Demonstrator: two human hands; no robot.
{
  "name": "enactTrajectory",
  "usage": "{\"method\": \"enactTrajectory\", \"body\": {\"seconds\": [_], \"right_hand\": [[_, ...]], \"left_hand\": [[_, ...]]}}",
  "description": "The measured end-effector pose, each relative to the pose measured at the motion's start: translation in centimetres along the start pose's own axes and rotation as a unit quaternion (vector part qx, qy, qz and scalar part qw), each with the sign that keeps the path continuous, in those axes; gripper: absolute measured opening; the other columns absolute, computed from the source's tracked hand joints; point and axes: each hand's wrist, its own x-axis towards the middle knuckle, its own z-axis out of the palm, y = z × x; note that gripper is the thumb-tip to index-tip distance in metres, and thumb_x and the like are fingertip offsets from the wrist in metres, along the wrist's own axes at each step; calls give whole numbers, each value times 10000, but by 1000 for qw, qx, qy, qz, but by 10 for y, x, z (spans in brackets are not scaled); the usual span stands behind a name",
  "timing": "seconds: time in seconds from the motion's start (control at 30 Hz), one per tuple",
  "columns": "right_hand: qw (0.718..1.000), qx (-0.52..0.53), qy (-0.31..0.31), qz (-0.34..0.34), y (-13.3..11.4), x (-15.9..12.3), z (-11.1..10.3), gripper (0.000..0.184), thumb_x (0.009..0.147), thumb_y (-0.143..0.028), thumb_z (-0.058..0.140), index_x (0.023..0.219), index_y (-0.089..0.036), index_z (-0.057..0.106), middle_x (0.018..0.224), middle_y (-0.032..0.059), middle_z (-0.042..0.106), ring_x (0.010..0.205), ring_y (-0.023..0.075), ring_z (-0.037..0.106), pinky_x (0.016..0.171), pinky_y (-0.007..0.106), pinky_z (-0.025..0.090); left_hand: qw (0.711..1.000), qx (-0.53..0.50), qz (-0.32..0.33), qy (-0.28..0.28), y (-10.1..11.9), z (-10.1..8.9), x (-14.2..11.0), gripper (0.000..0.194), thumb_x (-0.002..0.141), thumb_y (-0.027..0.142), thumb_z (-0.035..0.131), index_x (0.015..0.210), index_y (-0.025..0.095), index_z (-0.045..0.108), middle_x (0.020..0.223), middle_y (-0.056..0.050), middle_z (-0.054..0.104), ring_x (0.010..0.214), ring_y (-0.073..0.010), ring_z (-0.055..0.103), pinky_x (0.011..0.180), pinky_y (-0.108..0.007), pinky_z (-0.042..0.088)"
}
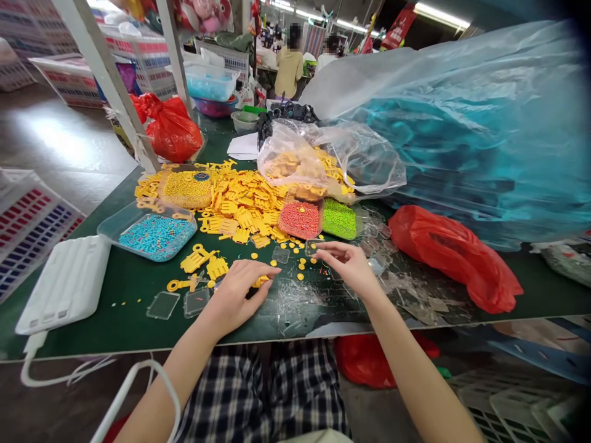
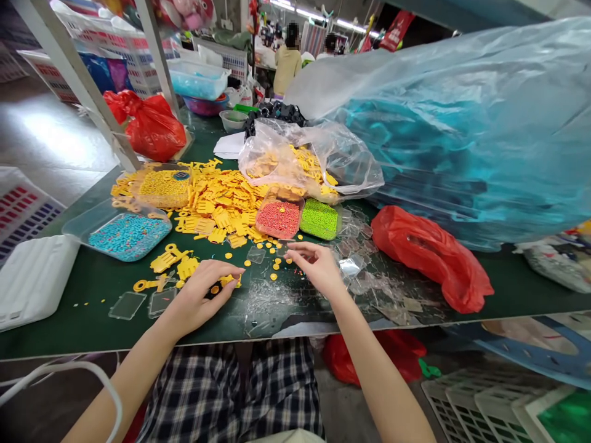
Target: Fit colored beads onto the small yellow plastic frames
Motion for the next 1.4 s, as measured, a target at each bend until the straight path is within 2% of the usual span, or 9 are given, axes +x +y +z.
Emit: {"method": "enactTrajectory", "body": {"seconds": [0.07, 0.2, 0.4, 0.6, 0.73, 0.8, 0.87, 1.0, 1.4], "right_hand": [[994, 92, -39, 38, -13, -9, 11, 401, 791, -521, 641, 999, -186, 718, 861, 88, 758, 734, 192, 662, 635, 312, 481], [976, 168, -119, 67, -31, -21, 34, 354, 762, -516, 677, 916, -201, 724, 850, 71, 758, 791, 193, 680, 704, 316, 496], [965, 160, -204, 30, -34, -19, 55, 314, 803, -513, 623, 796, -205, 684, 808, 38, 721, 762, 183, 649, 725, 326, 475], [986, 0, -148, -73, -31, -10, 65, 211, 852, -399, 585, 751, -233, 665, 814, 16, 689, 813, 194, 553, 766, 362, 424], [979, -91, -77, -165, -31, -9, 70, 279, 912, -362, 516, 718, -233, 668, 891, 47, 691, 896, 228, 548, 854, 430, 423], [965, -153, -35, -211, -30, -10, 70, 261, 924, -355, 500, 800, -234, 695, 945, 73, 682, 940, 251, 542, 860, 451, 435], [950, -186, -41, -248, -28, -12, 68, 214, 912, -353, 530, 967, -232, 699, 1019, 85, 669, 997, 262, 538, 875, 456, 453], [928, -222, -94, -283, -23, -13, 65, 359, 874, -379, 599, 1195, -220, 631, 1161, 104, 633, 1081, 277, 520, 923, 485, 465], [911, -278, -92, -290, -15, -13, 67, 288, 882, -327, 601, 1119, -178, 668, 1141, 111, 633, 1078, 274, 494, 934, 466, 467]], "left_hand": [[1000, 4, -4, -2, -1, 1, 0, 226, 944, 213, 512, 1159, 215, 581, 1042, -65, 689, 986, -207, 612, 884, -365, 467], [1000, 17, -25, -5, -5, 2, -2, 417, 904, 318, 608, 1300, 236, 504, 1142, -83, 655, 1095, -243, 574, 952, -419, 446], [997, 52, -51, -14, -10, -2, -3, 476, 845, 392, 680, 1279, 250, 548, 1132, -79, 649, 1072, -247, 577, 942, -417, 454], [996, 55, -72, -22, -13, -11, -2, 373, 843, 389, 684, 1183, 248, 626, 1054, -62, 678, 1000, -229, 598, 895, -395, 474], [993, 64, -96, -37, -16, -15, -3, 339, 844, 387, 682, 1138, 223, 643, 980, -50, 689, 946, -219, 598, 861, -382, 490], [991, 69, -109, -43, -18, -16, -4, 322, 853, 379, 673, 1132, 220, 649, 972, -49, 687, 936, -216, 596, 850, -373, 496], [989, 66, -119, -59, -20, -17, -4, 316, 854, 383, 670, 1124, 220, 658, 963, -48, 683, 931, -215, 598, 834, -359, 503], [985, 64, -128, -97, -22, -18, -4, 337, 845, 410, 672, 1132, 232, 669, 956, -46, 674, 951, -226, 585, 831, -355, 497], [973, 151, -124, -124, -26, -15, -4, 369, 834, 426, 685, 1186, 320, 662, 995, -30, 638, 972, -233, 528, 876, -394, 394]]}}
